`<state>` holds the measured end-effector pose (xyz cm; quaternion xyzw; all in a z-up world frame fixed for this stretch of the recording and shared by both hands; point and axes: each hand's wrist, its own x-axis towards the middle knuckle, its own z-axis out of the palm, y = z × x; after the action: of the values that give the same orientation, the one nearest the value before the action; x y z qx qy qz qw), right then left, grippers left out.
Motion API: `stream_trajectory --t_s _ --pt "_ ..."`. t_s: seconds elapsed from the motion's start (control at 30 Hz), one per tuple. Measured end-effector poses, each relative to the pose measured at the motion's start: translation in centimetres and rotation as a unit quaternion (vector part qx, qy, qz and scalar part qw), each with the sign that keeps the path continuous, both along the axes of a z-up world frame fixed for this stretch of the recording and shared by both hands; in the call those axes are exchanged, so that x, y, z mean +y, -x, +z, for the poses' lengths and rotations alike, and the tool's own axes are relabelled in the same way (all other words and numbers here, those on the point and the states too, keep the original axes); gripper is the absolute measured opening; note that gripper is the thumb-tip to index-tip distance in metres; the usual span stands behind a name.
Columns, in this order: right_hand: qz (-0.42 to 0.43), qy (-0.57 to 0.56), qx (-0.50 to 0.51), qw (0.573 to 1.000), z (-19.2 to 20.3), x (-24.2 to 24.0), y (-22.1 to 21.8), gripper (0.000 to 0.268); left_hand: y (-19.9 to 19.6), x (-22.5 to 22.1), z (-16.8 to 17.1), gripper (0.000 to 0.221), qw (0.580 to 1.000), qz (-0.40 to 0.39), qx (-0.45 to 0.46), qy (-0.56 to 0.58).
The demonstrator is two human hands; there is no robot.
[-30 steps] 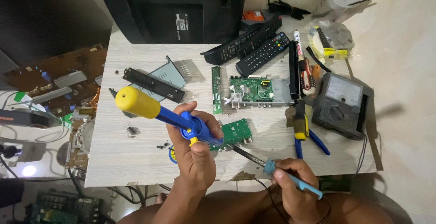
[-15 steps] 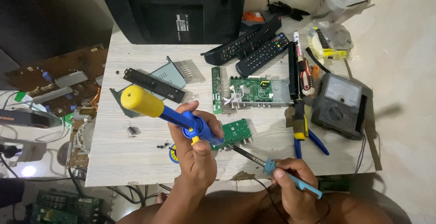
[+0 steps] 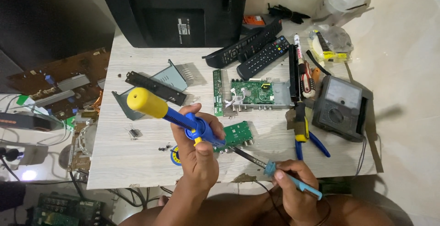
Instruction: Desoldering electronic components from a circuit board using a soldering iron and a desoldering pump.
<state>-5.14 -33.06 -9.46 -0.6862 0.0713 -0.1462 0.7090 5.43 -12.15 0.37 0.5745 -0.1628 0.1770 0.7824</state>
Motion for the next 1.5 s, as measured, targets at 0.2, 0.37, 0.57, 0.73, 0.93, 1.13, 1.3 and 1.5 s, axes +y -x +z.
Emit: stream_trajectory --t_s 0.2,0.37,0.57,0.73,0.93,1.13,1.3,1.5 --pt "0.01 0.014 -0.016 1.0 0.0 -0.1 -0.2 0.011 0.0 0.0 0.2 0.067 1.0 -0.004 -0.001 -0.004" --pt "0.01 -0.026 -0.015 1.0 -0.1 0.0 -0.1 0.009 0.0 -0.1 0.0 0.066 1.0 -0.006 0.0 0.0" --pt "0.0 -0.009 -0.002 1.0 -0.4 -0.1 0.0 0.009 0.1 -0.3 0.0 0.066 1.0 -0.014 -0.002 0.009" --pt "0.005 -0.009 -0.02 1.0 0.1 0.1 -0.1 0.009 0.1 -0.4 -0.3 0.068 1.0 -0.018 0.003 0.01" --pt "-0.003 0.029 0.004 1.0 0.4 0.1 -0.1 0.01 0.1 -0.6 -0.3 0.062 0.999 -0.017 -0.026 -0.009" --pt "-0.006 0.058 0.004 0.998 1.0 0.3 0.2 0.012 0.9 -0.9 -0.3 0.046 0.999 -0.035 -0.03 0.002" --pt "-0.043 -0.027 -0.071 0.996 2.0 0.0 0.4 0.009 0.8 0.9 0.3 0.042 0.994 0.053 -0.086 -0.031" --pt "-0.078 -0.168 -0.085 0.979 3.7 -1.6 0.2 0.02 4.2 7.5 5.5 0.057 0.96 -0.026 0.103 -0.259"
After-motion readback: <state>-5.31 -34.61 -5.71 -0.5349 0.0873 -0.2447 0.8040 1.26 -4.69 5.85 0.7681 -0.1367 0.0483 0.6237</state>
